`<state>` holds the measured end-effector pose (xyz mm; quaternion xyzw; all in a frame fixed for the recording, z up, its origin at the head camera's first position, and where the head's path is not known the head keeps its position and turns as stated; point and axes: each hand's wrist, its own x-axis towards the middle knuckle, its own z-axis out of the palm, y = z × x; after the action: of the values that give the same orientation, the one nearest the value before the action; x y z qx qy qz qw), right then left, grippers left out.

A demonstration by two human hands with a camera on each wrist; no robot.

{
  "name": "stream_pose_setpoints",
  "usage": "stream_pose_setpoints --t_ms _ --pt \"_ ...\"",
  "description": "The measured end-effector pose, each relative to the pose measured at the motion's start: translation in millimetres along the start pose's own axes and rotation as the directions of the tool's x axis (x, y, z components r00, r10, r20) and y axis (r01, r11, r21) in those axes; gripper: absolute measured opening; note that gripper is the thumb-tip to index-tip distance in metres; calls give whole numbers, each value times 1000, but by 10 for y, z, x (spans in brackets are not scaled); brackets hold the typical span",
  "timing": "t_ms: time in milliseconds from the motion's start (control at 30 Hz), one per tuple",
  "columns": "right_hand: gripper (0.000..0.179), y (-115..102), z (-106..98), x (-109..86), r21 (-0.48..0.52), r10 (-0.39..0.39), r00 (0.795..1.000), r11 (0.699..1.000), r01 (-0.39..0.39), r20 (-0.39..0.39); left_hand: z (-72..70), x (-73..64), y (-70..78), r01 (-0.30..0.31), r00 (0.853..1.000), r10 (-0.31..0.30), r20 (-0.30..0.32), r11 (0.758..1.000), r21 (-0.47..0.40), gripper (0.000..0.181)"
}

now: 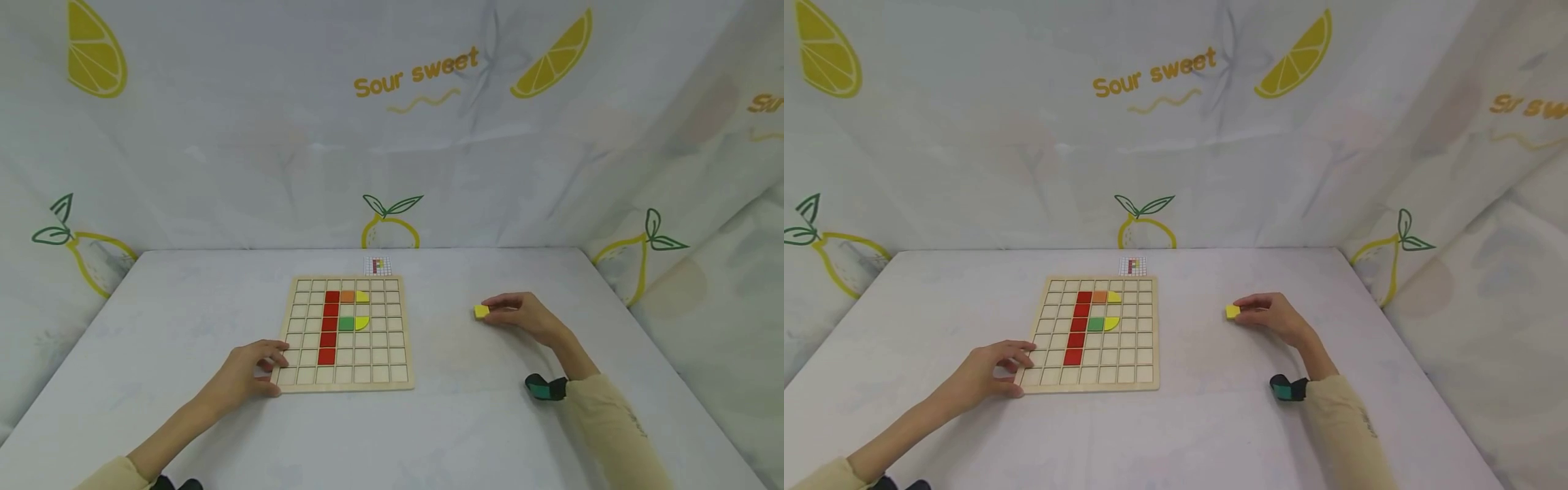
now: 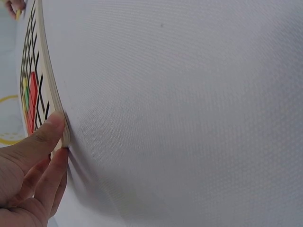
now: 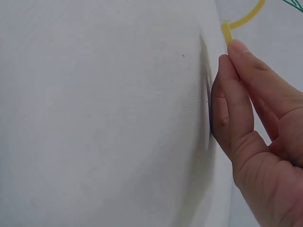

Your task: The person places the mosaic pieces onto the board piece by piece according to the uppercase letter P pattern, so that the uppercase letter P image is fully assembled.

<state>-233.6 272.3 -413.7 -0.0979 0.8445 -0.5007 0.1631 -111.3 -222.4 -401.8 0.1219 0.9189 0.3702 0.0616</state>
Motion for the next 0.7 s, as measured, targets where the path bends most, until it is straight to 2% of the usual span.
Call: stream_pose_setpoints --t_ms 300,500,700 --pt "46 -9 -21 -37 86 65 998 994 -65 11 2 -3 -18 -14 1000 14 -3 1000 6 34" --pt "43 26 16 -39 156 36 999 987 -36 0 1 -10 -32 -37 999 37 -4 999 -5 34" --pt "41 -45 94 -49 200 14 1000 980 -12 -13 2 -12 -32 -26 1000 26 -6 1000 -3 34"
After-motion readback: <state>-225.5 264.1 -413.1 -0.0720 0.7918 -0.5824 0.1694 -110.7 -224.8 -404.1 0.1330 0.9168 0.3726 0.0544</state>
